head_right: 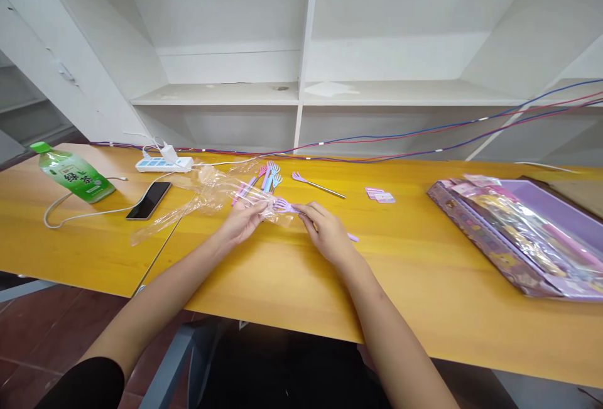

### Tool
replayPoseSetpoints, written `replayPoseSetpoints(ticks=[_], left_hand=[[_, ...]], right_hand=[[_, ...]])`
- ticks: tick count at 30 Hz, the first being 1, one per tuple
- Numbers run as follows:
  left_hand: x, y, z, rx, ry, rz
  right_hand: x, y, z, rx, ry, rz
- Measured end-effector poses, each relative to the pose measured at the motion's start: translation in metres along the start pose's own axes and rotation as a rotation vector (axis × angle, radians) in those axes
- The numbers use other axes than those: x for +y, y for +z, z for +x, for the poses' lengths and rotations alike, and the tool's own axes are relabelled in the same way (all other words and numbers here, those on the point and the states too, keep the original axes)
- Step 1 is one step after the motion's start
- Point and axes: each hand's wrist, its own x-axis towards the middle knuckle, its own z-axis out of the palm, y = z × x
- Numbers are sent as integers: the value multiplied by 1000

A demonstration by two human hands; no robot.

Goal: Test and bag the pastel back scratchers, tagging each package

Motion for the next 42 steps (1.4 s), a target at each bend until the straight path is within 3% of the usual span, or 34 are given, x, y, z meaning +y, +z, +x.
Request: replayPoseSetpoints(ticks=[8,27,37,42], left_hand=[[0,0,0,45,-36,-41],[7,2,-3,4,-36,-98],[-7,8,-12,-75,-83,-65],[-9,11,-16,-106,-64,-19]], right_hand=[[-5,1,-2,1,-29,39],[-8,-3,-1,37,-14,21],[-9,1,1,67,-48,35],[-4,8,0,127,7,89]])
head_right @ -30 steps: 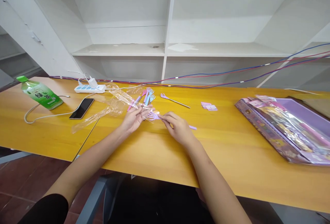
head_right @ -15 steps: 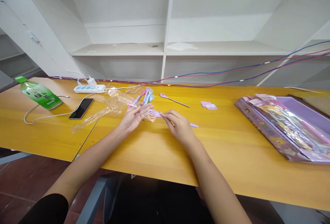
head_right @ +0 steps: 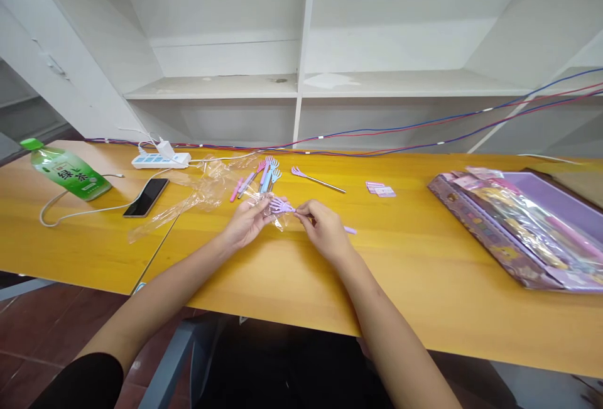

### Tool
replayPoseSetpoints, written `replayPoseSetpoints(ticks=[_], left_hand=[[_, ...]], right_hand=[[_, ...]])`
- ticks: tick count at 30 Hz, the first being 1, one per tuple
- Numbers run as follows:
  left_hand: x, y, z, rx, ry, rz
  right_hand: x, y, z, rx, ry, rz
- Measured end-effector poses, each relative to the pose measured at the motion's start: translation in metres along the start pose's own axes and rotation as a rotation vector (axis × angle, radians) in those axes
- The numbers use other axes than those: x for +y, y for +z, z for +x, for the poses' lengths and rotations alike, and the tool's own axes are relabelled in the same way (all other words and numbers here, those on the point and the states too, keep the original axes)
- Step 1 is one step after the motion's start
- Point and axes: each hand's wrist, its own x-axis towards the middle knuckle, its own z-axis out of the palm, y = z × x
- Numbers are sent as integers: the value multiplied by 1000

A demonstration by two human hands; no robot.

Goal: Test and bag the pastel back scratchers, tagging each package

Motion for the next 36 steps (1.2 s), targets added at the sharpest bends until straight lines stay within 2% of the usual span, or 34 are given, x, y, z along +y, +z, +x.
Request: replayPoseSetpoints(ticks=[4,8,19,21,25,27,31,36], left_hand=[[-6,0,0,0,53,32],[-12,-2,1,52,93,49],[-25,-6,1,111,70,115],[-23,-7,3,150,93,111],[-10,-13,13,253,219,56],[-3,-18,19,284,272,35],[2,-26,26,257,301,103],[-10,-24,18,198,244,225]], right_hand=[[1,4,0,18,-13,3],[-2,9,-1,60,-9,-46],[-17,20,-3,-45,4,55],[-19,18,-3,-73,68,91],[-17,13,-4,-152,318,179],[-13,10,-4,-149,370,185],[-8,6,-1,-78,353,137],[-9,10,-1,-27,297,196]])
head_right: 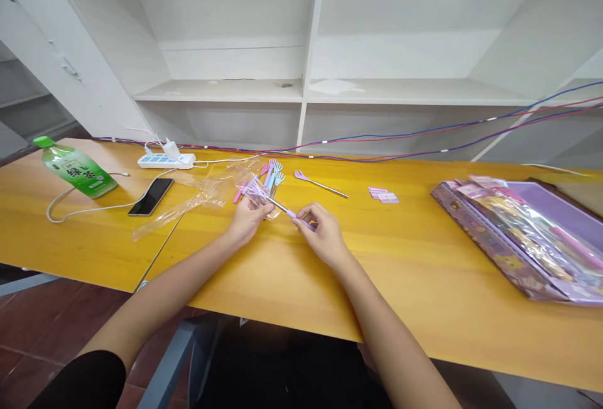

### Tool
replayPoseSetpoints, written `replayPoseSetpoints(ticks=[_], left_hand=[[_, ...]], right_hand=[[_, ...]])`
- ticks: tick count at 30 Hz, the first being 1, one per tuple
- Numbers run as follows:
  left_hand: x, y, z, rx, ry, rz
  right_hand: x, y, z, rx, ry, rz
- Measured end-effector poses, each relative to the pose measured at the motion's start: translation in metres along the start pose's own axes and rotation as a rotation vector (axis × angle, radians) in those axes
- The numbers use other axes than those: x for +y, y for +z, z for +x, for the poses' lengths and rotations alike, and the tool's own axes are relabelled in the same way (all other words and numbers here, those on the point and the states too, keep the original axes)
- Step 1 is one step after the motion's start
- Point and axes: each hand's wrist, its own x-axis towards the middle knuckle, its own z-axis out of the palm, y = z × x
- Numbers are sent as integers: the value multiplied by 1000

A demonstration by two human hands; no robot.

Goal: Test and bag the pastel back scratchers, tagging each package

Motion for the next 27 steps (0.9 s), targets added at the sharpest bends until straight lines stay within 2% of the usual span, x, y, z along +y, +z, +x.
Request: replayPoseSetpoints(ticks=[6,8,11,16,18,23,27], left_hand=[[-5,7,-15,-143,-134,60],[-3,8,-16,-119,-141,42],[1,7,-11,-18,-126,-36],[8,2,2,113,-71,-121],[11,0,5,140,-56,-142],[16,0,7,125,-43,-164],[11,2,1,69,-36,-85]], right_hand=[[-4,7,-2,0,-79,-50],[-6,8,-2,-7,-89,-45],[-9,6,-2,-16,-83,10],[-13,0,-2,-74,-90,316],[-17,-2,-2,-84,-89,372],[-25,-6,-3,-128,-86,410],[-28,-5,-2,-170,-87,389]])
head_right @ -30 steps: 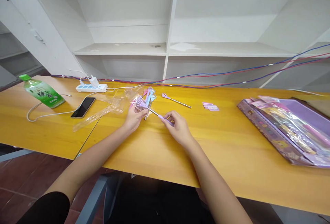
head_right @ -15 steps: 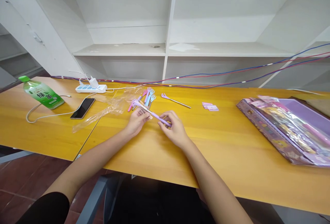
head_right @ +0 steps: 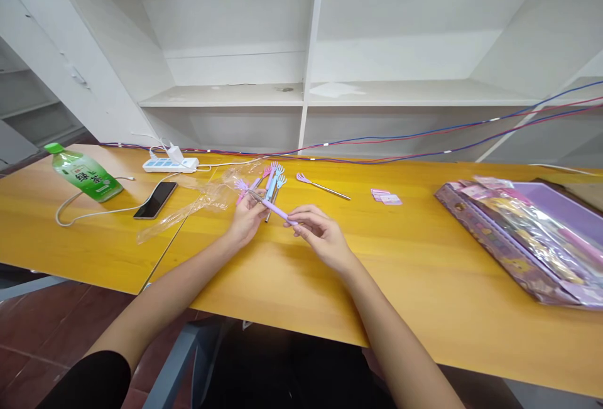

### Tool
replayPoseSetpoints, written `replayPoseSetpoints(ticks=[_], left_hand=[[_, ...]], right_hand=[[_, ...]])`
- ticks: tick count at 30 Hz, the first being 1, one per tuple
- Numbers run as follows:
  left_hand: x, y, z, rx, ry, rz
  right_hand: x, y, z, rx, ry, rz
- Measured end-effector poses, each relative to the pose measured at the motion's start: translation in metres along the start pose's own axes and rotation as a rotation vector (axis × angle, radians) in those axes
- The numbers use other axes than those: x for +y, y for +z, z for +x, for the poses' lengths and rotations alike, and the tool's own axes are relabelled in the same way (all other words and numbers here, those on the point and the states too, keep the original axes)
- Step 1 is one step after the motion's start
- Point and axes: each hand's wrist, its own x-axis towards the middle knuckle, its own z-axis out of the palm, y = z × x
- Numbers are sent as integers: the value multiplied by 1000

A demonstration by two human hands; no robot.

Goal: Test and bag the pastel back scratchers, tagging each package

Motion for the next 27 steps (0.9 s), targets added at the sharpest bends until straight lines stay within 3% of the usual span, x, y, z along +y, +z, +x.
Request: replayPoseSetpoints(ticks=[7,10,16,22,27], left_hand=[[-27,9,-27,-293,-85,202],[-33,13,-34,-350,-116,211],[-30,10,-31,-372,-77,221],[-24,10,-34,-443,-199,90],[-22,11,-33,-305,-149,112]], right_hand=[[9,1,1,64,-76,-233],[8,0,0,46,-84,-263],[5,1,0,20,-88,-304],[10,-1,-1,19,-109,-363],[9,-3,-2,-41,-126,-400]])
